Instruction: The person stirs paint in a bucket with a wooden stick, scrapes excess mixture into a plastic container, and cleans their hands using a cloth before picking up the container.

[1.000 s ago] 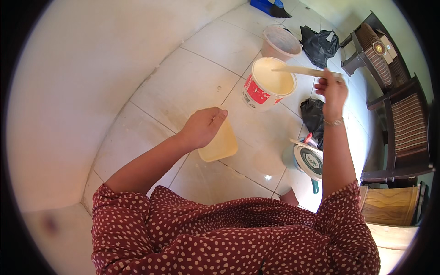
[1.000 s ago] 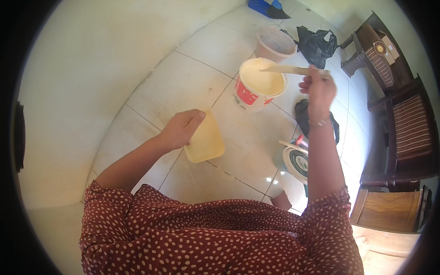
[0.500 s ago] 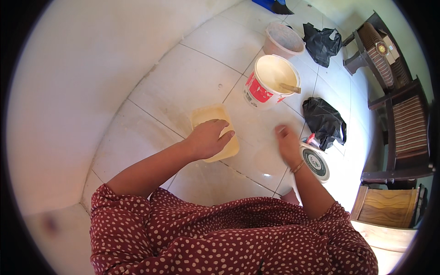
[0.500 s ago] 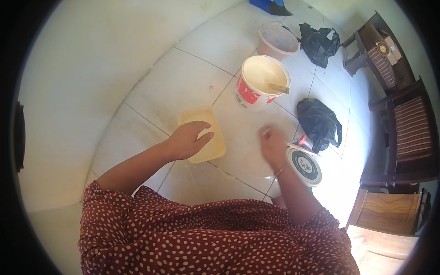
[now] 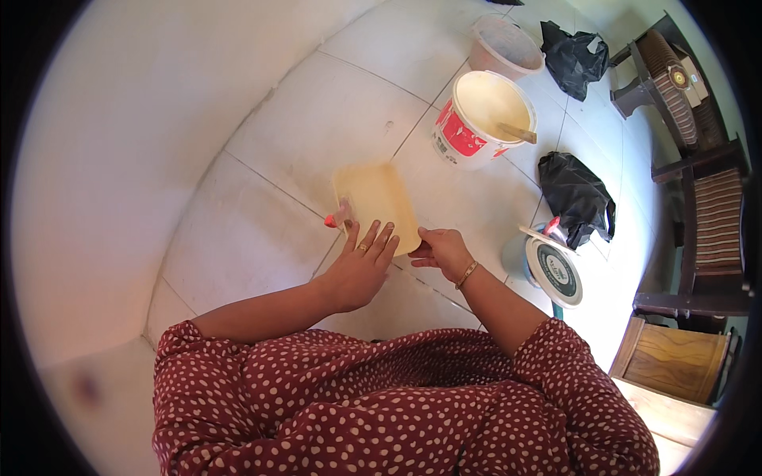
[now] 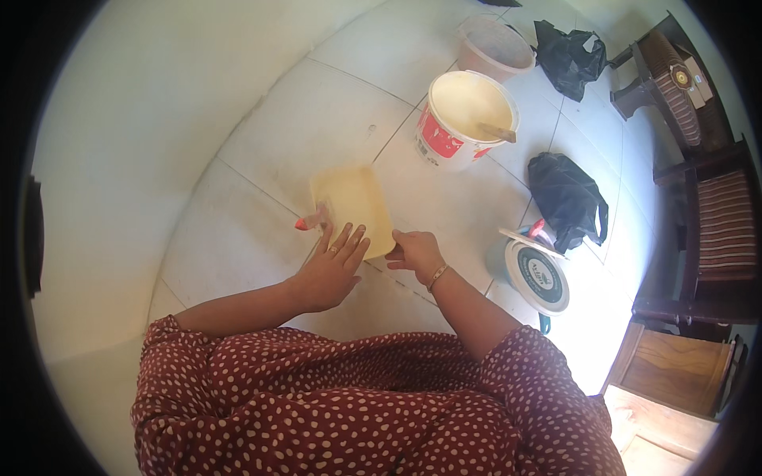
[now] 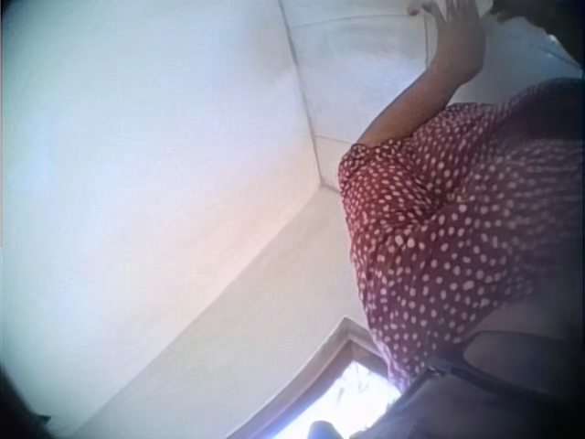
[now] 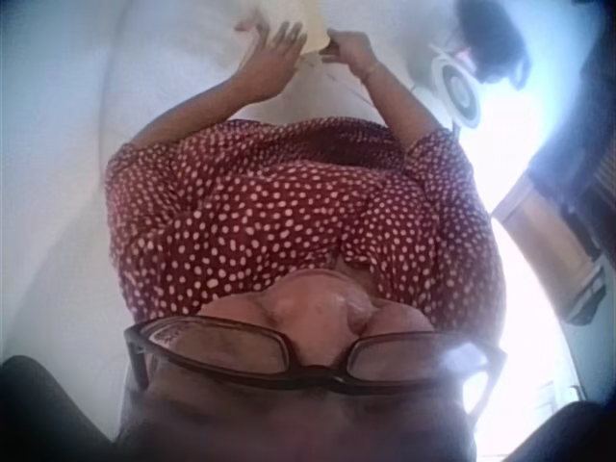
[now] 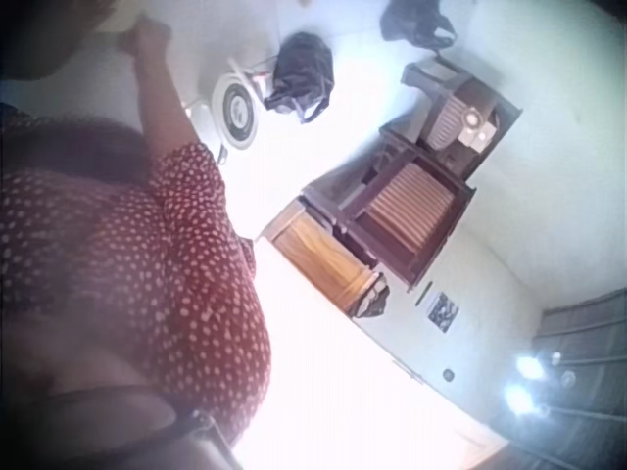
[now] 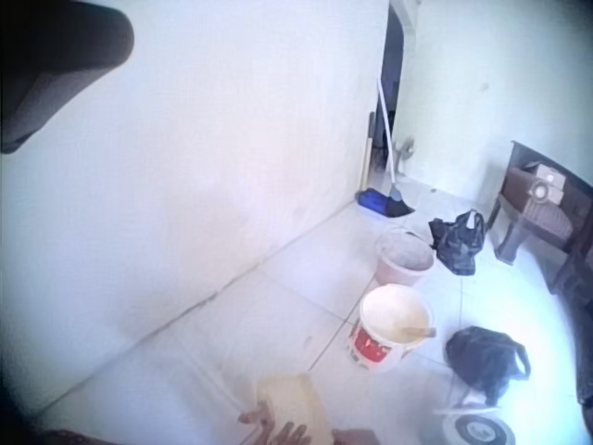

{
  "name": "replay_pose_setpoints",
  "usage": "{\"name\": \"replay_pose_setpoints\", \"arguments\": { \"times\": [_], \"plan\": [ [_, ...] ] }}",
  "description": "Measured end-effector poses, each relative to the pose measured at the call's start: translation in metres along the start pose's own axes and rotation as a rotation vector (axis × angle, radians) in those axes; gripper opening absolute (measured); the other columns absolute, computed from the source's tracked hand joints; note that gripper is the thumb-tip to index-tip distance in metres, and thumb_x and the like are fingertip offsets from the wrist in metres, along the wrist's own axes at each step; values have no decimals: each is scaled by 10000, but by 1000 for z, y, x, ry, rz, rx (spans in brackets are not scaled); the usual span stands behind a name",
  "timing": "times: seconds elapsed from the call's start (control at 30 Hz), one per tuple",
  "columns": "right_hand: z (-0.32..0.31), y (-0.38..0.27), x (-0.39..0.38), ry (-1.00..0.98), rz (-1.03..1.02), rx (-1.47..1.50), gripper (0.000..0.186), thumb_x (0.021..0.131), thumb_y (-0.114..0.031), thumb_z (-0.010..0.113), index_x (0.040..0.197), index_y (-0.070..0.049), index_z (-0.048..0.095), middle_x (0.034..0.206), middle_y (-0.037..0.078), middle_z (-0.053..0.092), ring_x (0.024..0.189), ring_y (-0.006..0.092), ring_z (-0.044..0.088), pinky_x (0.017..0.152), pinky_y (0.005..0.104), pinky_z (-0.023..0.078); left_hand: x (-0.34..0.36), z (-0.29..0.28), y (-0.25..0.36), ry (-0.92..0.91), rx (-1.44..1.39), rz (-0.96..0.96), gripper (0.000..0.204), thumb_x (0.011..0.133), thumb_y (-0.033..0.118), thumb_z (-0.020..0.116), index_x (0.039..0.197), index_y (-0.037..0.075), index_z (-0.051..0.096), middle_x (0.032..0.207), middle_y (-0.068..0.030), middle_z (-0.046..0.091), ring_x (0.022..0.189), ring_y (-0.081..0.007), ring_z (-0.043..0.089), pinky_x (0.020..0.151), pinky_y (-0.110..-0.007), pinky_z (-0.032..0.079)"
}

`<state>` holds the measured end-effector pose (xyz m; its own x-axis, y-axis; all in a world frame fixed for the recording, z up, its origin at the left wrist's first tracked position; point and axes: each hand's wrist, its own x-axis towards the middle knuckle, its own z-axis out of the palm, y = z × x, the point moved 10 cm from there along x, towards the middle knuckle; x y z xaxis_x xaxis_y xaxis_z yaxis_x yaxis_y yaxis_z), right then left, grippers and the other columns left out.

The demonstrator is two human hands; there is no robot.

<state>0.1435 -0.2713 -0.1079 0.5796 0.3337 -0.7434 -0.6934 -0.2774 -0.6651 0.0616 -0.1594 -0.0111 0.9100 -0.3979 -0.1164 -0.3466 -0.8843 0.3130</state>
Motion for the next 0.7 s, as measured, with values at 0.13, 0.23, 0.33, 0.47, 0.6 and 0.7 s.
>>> {"name": "replay_pose_setpoints", "arguments": {
  "times": [0.13, 0.23, 0.33, 0.47, 0.6, 0.7],
  "plan": [
    [4, 1, 0, -11, 13, 62, 366, 911, -216, 551, 1006, 137, 564, 897, 217, 655, 771, 302, 673, 658, 354, 585, -11, 13, 1, -54, -23, -16, 681, 887, 270, 541, 1382, -84, 236, 1465, -294, 168, 1388, -422, 115, 1100, -585, 62],
    [18, 3, -2, -41, 11, 78, 341, 912, -188, 541, 985, 144, 558, 895, 229, 650, 757, 303, 676, 652, 358, 586, -15, 20, 1, -72, -46, -32, 689, 892, 301, 523, 1384, -88, 237, 1465, -301, 159, 1388, -424, 112, 1100, -587, 50],
    [35, 9, -5, -31, 41, 93, 353, 947, -221, 507, 1005, 123, 560, 908, 217, 650, 790, 292, 670, 707, 372, 579, -18, 27, 0, -68, -41, -44, 703, 895, 337, 506, 1378, -101, 243, 1462, -306, 166, 1385, -423, 128, 1101, -587, 49],
    [41, 10, -3, 7, 26, 131, 325, 937, -186, 504, 980, 133, 555, 877, 223, 648, 750, 290, 674, 642, 350, 584, -20, 27, -5, -20, -23, -83, 715, 901, 368, 481, 1367, -121, 246, 1457, -312, 180, 1387, -415, 133, 1102, -585, 47],
    [43, 9, -2, 32, 9, 137, 315, 924, -162, 507, 956, 147, 556, 853, 232, 648, 696, 279, 674, 580, 330, 584, -21, 29, -6, -54, 1, -93, 710, 903, 373, 473, 1364, -121, 255, 1449, -314, 202, 1381, -411, 161, 1101, -587, 47],
    [41, 9, 1, 75, -27, 142, 304, 919, -147, 502, 929, 150, 564, 839, 232, 649, 674, 271, 671, 565, 326, 580, -23, 31, -7, -104, 13, -118, 692, 901, 357, 475, 1354, -125, 275, 1429, -314, 255, 1369, -399, 212, 1108, -572, 49]
  ]
}}
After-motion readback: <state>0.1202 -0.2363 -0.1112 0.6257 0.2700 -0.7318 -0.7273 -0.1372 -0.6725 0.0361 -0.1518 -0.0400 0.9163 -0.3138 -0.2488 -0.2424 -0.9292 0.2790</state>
